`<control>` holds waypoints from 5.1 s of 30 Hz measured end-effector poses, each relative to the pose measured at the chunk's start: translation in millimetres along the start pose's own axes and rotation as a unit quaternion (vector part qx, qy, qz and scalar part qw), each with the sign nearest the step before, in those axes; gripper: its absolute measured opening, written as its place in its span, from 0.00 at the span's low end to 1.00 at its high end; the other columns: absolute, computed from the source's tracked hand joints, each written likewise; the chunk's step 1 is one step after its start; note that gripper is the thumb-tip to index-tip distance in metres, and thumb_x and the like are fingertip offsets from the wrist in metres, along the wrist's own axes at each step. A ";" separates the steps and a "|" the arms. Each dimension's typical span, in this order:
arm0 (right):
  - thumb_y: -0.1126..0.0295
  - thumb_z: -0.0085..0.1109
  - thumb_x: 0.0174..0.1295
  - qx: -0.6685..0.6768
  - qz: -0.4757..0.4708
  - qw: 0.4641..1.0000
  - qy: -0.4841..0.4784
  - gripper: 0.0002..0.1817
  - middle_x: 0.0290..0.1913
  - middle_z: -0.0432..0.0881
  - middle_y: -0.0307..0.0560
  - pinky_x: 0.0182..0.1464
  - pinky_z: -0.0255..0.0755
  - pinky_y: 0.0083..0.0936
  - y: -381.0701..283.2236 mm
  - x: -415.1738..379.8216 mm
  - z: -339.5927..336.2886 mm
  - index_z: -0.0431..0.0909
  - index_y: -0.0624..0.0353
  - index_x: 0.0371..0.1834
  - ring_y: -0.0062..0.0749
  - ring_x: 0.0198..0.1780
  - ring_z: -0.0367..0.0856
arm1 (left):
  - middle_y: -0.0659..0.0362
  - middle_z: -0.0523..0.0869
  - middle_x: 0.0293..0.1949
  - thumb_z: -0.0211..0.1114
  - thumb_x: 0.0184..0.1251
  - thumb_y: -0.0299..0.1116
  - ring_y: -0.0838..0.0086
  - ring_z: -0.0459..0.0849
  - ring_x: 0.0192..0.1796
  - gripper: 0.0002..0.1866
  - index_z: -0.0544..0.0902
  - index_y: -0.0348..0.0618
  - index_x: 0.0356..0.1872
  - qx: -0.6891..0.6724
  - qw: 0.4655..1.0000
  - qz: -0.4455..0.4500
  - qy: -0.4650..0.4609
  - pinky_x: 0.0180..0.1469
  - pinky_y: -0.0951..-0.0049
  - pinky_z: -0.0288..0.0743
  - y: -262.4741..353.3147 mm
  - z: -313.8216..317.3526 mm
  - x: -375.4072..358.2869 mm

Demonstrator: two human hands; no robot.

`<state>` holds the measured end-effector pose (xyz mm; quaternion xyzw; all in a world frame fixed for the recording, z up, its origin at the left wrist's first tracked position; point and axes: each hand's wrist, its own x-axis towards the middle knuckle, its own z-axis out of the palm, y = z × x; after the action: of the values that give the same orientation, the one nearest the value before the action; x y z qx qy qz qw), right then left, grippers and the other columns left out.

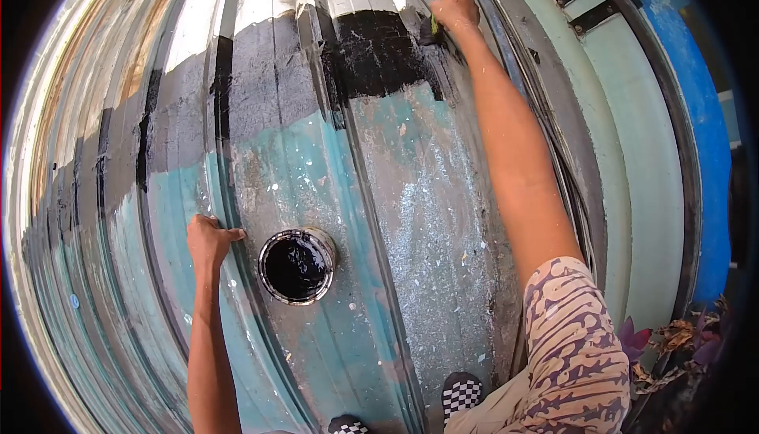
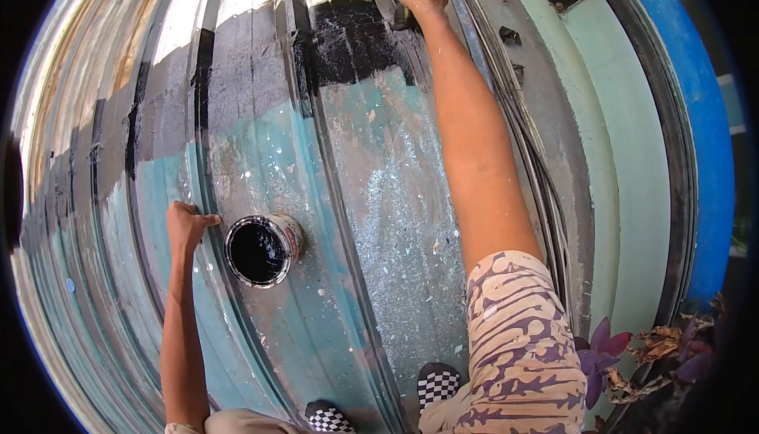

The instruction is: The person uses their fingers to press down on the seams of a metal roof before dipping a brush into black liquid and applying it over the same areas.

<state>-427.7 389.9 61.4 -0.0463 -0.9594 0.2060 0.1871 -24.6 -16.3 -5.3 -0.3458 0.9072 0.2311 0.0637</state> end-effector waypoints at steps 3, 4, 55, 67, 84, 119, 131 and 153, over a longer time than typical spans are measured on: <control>0.64 0.57 0.49 -0.068 0.055 0.959 -0.270 0.11 0.30 0.85 0.54 0.41 0.78 0.38 -29.9 16.2 -27.5 0.80 0.62 0.28 0.47 0.34 0.86 | 0.50 0.75 0.13 0.84 0.28 0.30 0.64 0.76 0.18 0.24 0.71 0.32 0.11 0.006 1.000 0.006 0.006 0.27 0.61 0.72 3.8 -1.7 -3.9; 0.64 0.57 0.49 -0.071 0.053 0.957 -0.275 0.11 0.30 0.85 0.54 0.41 0.78 0.38 -34.2 15.1 -27.5 0.80 0.62 0.28 0.47 0.34 0.86 | 0.50 0.75 0.13 0.84 0.29 0.30 0.64 0.75 0.17 0.24 0.71 0.32 0.10 -0.001 1.000 0.005 0.005 0.26 0.61 0.71 6.9 -3.9 -5.0; 0.73 0.59 0.46 -0.158 -0.330 0.915 -0.172 0.10 0.32 0.84 0.60 0.39 0.75 0.45 -32.7 -31.1 3.0 0.81 0.63 0.32 0.53 0.37 0.85 | 0.45 0.83 0.25 0.83 0.28 0.32 0.53 0.85 0.29 0.20 0.79 0.32 0.18 0.035 0.999 0.002 -0.016 0.33 0.57 0.76 10.2 -10.8 -9.1; 0.77 0.60 0.43 -0.088 -0.021 0.914 -0.396 0.07 0.30 0.86 0.55 0.31 0.82 0.38 -26.4 -75.7 -65.1 0.84 0.64 0.27 0.47 0.32 0.87 | 0.46 0.84 0.29 0.84 0.29 0.32 0.53 0.85 0.33 0.22 0.80 0.34 0.24 0.038 0.999 0.002 -0.004 0.37 0.58 0.77 9.0 -8.5 -6.4; 0.74 0.56 0.50 -0.036 -0.322 0.940 -0.103 0.11 0.34 0.86 0.54 0.47 0.78 0.39 -4.3 -28.2 16.1 0.86 0.49 0.32 0.53 0.40 0.84 | 0.45 0.84 0.30 0.84 0.27 0.32 0.51 0.84 0.34 0.24 0.79 0.33 0.26 0.026 1.000 0.005 -0.006 0.37 0.58 0.76 3.8 -4.0 -4.2; 0.69 0.62 0.47 -0.129 0.021 0.975 -0.182 0.10 0.33 0.86 0.55 0.37 0.80 0.36 16.7 -73.0 -50.2 0.85 0.61 0.31 0.47 0.35 0.87 | 0.44 0.81 0.20 0.83 0.28 0.31 0.53 0.83 0.24 0.20 0.78 0.30 0.15 0.014 0.998 0.039 0.038 0.30 0.58 0.74 7.3 -4.4 -10.4; 0.64 0.58 0.50 -0.229 -0.034 0.956 -0.182 0.15 0.44 0.85 0.62 0.50 0.77 0.37 -9.9 -74.5 -46.1 0.85 0.60 0.37 0.56 0.48 0.84 | 0.44 0.81 0.19 0.83 0.27 0.30 0.53 0.83 0.24 0.20 0.78 0.30 0.14 0.020 0.998 0.034 0.047 0.30 0.58 0.74 3.8 -4.2 -8.6; 0.65 0.58 0.54 -0.027 -0.091 0.993 -0.067 0.12 0.42 0.83 0.67 0.50 0.75 0.45 -7.7 -83.9 -45.1 0.83 0.64 0.33 0.61 0.47 0.81 | 0.46 0.83 0.26 0.84 0.29 0.32 0.52 0.84 0.30 0.21 0.78 0.33 0.21 0.019 1.000 0.015 0.012 0.34 0.58 0.76 4.8 -4.6 -8.0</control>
<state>-333.1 386.0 74.2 0.0504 -0.9753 0.1646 0.1387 -21.5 -10.5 2.8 -0.3335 0.9172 0.2109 0.0556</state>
